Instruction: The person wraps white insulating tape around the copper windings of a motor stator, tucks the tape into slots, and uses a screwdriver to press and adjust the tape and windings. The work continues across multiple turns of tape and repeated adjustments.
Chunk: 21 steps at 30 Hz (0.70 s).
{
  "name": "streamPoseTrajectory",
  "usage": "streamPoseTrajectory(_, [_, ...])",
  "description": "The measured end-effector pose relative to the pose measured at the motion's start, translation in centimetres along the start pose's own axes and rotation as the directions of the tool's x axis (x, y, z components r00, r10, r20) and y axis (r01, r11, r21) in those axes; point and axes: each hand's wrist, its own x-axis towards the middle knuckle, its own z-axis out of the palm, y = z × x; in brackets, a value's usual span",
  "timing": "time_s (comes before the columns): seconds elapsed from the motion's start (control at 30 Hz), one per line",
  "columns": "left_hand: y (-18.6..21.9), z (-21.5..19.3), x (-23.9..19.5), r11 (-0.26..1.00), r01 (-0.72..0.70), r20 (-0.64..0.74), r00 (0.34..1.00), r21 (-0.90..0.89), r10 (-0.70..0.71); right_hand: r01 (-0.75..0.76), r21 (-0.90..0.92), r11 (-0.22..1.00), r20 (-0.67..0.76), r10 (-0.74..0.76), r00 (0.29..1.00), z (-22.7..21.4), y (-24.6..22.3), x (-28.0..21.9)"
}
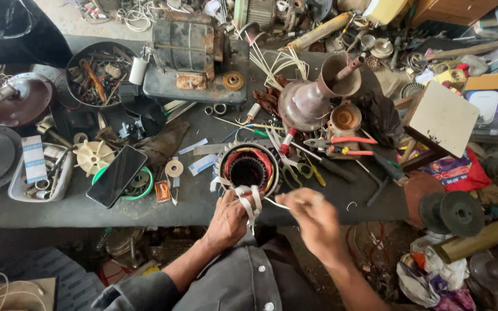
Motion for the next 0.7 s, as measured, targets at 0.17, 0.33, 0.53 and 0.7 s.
streamPoseTrajectory(0.17, [0.3,0.1,-0.2,0.997,-0.033,-0.057,0.998,-0.077,0.028,-0.251,0.473,0.845,-0.045,0.307,0.951,-3.1,4.2,0.2])
streamPoseTrajectory(0.33, [1.3,-0.7,0.6,0.872,0.368,0.055,0.927,-0.323,-0.371,-0.113,-0.556,0.823,0.163,0.241,0.957,-2.4,4.6,-1.0])
streamPoseTrajectory(0.53, [1.6,-1.9,1.4,0.815,0.491,0.068,0.866,-0.307,-0.496,0.057,0.194,0.979,0.187,-0.094,0.978,-4.6,-3.4,0.0])
streamPoseTrajectory(0.7, [2.0,-1.5,2.0,0.814,0.517,0.033,0.849,-0.265,-0.528,-0.097,-0.136,0.986,0.287,0.133,0.949,-4.6,-6.0,0.8])
